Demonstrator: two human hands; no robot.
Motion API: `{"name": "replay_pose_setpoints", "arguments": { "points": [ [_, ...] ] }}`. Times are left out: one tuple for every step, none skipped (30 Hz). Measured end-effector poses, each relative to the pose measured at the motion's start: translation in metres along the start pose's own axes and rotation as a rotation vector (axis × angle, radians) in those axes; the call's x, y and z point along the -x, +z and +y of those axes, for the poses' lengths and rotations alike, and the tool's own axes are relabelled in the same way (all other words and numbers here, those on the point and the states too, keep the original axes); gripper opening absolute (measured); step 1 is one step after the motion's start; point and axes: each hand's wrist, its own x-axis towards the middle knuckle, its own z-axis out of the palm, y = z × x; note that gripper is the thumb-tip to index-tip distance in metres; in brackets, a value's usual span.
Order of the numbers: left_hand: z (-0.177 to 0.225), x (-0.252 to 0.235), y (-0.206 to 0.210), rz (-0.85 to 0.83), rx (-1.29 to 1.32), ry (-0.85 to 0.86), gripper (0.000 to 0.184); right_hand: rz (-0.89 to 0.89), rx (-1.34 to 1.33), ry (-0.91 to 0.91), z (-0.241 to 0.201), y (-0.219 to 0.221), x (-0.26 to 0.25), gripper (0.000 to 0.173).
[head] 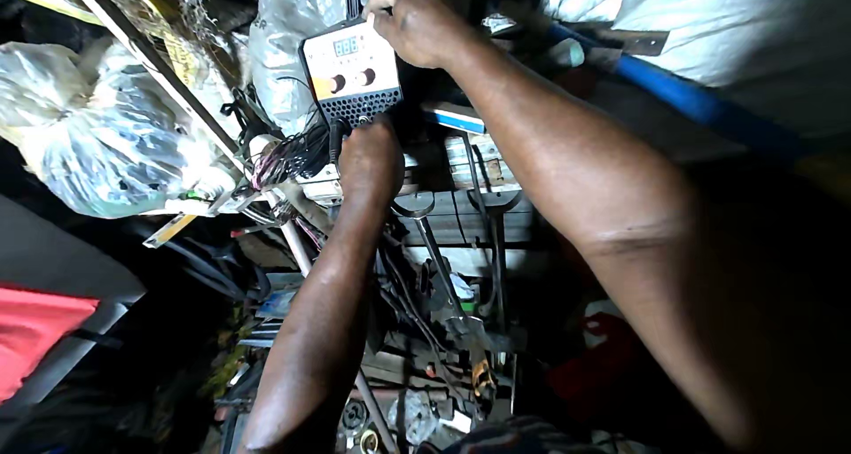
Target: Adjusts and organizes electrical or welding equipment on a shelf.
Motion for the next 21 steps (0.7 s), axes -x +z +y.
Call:
{"name": "replay_pose_setpoints", "arguments": {
  "points": [
    [0.001, 0.0, 0.0, 0.001, 0.002, 0.001, 0.025, -0.003, -0.014, 0.0, 0.001, 0.001, 0.0, 0.033],
    [0.002, -0.001, -0.001, 0.001, 0.0, -0.002, 0.025, -0.011, -0.017, 0.012, 0.0, 0.0, 0.001, 0.033],
    [0.005, -0.002, -0.001, 0.0, -0.013, -0.016, 0.025, -0.015, -0.011, 0.026, -0.002, -0.001, 0.0, 0.033],
    [0.01, -0.003, -0.001, 0.001, -0.036, -0.035, 0.025, -0.026, 0.001, 0.043, -0.005, -0.001, 0.0, 0.034],
    [0.014, -0.002, 0.001, 0.009, -0.069, -0.049, 0.025, -0.044, 0.014, 0.06, -0.008, -0.001, 0.0, 0.034],
    [0.017, -0.002, 0.004, 0.021, -0.096, -0.051, 0.025, -0.059, 0.021, 0.072, -0.01, -0.001, 0.0, 0.035],
    [0.017, -0.002, 0.006, 0.033, -0.105, -0.045, 0.026, -0.074, 0.023, 0.071, -0.012, -0.002, 0.0, 0.035],
    [0.015, -0.002, 0.008, 0.044, -0.089, -0.035, 0.026, -0.077, 0.028, 0.052, -0.011, -0.004, -0.001, 0.034],
    [0.011, -0.004, 0.008, 0.041, -0.037, -0.031, 0.027, -0.06, 0.04, 0.021, -0.008, -0.004, -0.003, 0.033],
    [0.004, -0.007, 0.008, 0.015, 0.059, -0.037, 0.029, -0.048, 0.056, -0.012, -0.005, -0.005, -0.005, 0.032],
    [-0.004, -0.009, 0.007, -0.02, 0.207, -0.054, 0.032, -0.047, 0.078, -0.04, -0.003, -0.006, -0.007, 0.031],
    [-0.013, -0.013, 0.008, -0.067, 0.393, -0.083, 0.037, -0.045, 0.098, -0.059, -0.003, -0.007, -0.009, 0.03],
    [-0.022, -0.018, 0.011, -0.119, 0.624, -0.126, 0.042, -0.047, 0.112, -0.064, -0.002, -0.008, -0.009, 0.029],
    [-0.027, -0.021, 0.014, -0.196, 0.889, -0.187, 0.046, -0.049, 0.11, -0.061, -0.001, -0.01, -0.009, 0.028],
    [-0.03, -0.024, 0.015, -0.284, 1.128, -0.259, 0.047, -0.053, 0.102, -0.057, -0.001, -0.011, -0.007, 0.028],
    [-0.031, -0.028, 0.016, -0.373, 1.292, -0.325, 0.046, -0.049, 0.095, -0.057, 0.0, -0.011, -0.007, 0.027],
    [-0.031, -0.032, 0.016, -0.438, 1.379, -0.368, 0.044, -0.043, 0.091, -0.06, 0.002, -0.009, -0.007, 0.026],
    [-0.031, -0.035, 0.016, -0.481, 1.42, -0.393, 0.043, -0.04, 0.088, -0.061, 0.003, -0.008, -0.008, 0.027],
    [-0.03, -0.039, 0.015, -0.504, 1.433, -0.407, 0.042, -0.037, 0.09, -0.061, 0.004, -0.007, -0.008, 0.027],
    [-0.029, -0.042, 0.015, -0.515, 1.433, -0.415, 0.04, -0.03, 0.091, -0.061, 0.005, -0.007, -0.009, 0.027],
    [-0.03, -0.045, 0.016, -0.519, 1.427, -0.415, 0.038, -0.028, 0.09, -0.062, 0.005, -0.006, -0.009, 0.027]
  ]
}}
